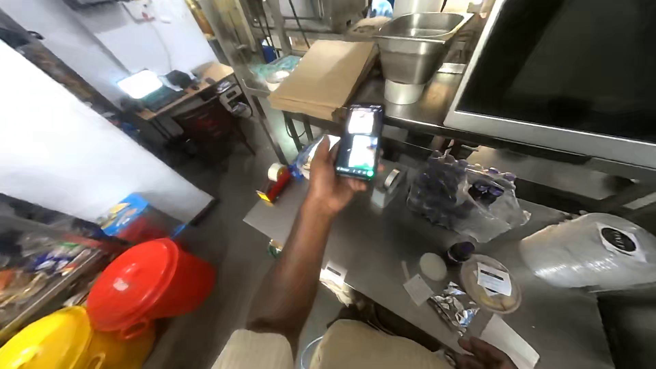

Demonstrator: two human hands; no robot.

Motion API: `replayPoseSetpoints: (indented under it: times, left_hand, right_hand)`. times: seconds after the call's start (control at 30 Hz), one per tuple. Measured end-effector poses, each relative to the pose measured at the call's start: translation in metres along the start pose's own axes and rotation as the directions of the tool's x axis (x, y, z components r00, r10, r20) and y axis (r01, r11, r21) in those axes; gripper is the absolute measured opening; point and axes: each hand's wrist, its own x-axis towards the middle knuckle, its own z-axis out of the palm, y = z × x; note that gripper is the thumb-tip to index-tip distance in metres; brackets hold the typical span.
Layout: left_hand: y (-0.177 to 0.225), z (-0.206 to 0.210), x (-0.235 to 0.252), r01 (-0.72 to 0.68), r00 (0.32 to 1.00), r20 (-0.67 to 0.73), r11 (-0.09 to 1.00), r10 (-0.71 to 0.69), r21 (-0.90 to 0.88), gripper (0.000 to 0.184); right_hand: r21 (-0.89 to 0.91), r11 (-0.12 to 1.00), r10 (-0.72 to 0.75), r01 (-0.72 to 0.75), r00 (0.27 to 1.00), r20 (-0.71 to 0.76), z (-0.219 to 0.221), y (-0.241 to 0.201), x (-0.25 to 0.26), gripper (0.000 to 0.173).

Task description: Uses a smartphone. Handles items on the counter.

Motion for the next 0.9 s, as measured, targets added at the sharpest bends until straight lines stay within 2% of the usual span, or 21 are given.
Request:
replayPoseSetpoints:
  times: [0.07, 0.17, 0.27, 0.33, 0.43, 0.53, 0.67, 0.8, 0.9]
  left_hand:
    - [0.016, 0.014, 0.024, 0.061, 0.997, 0.038, 0.998, -0.060, -0.023, 0.080]
    - [0.026, 0.021, 0.064, 0.104, 0.994, -0.038, 0.992, -0.107, -0.072, 0.080]
    - [0.030, 0.020, 0.094, 0.094, 0.986, -0.121, 0.985, -0.112, -0.145, 0.079]
    - [0.034, 0.015, 0.101, 0.066, 0.990, -0.109, 0.980, -0.088, -0.187, 0.077]
    - [0.034, -0.009, 0.090, -0.029, 0.997, 0.066, 0.955, 0.050, -0.296, 0.065]
    - [0.016, -0.044, 0.087, -0.110, 0.950, 0.239, 0.934, 0.198, -0.339, 0.044]
    - [0.006, -0.049, 0.102, -0.218, 0.958, 0.161, 0.969, 0.235, -0.116, 0.028]
    - [0.012, -0.043, 0.115, -0.276, 0.955, 0.137, 0.956, 0.262, 0.100, 0.025]
    - [0.009, -0.044, 0.122, -0.293, 0.955, 0.116, 0.923, 0.272, 0.250, 0.026]
  right_hand:
    - [-0.010, 1.000, -0.014, 0.014, 1.000, 0.024, 0.019, -0.002, 0.014, 0.054]
    - [-0.068, 0.996, -0.059, 0.063, 0.996, 0.066, 0.049, -0.013, 0.033, 0.053]
    - [-0.114, 0.989, -0.091, 0.096, 0.995, 0.051, 0.071, -0.018, 0.044, 0.051]
    - [-0.120, 0.988, -0.096, 0.098, 0.995, 0.024, 0.082, -0.014, 0.046, 0.049]
    - [-0.126, 0.990, -0.067, 0.062, 0.997, -0.036, 0.093, -0.009, 0.043, 0.048]
    - [-0.111, 0.994, -0.040, 0.026, 0.991, -0.125, 0.102, -0.002, 0.040, 0.048]
    - [-0.079, 0.996, 0.016, -0.032, 0.981, -0.191, 0.119, 0.003, 0.038, 0.049]
    - [-0.152, 0.987, 0.022, -0.044, 0.989, -0.145, 0.140, 0.004, 0.051, 0.055]
    - [-0.195, 0.975, 0.081, -0.109, 0.986, -0.145, 0.149, 0.001, 0.057, 0.054]
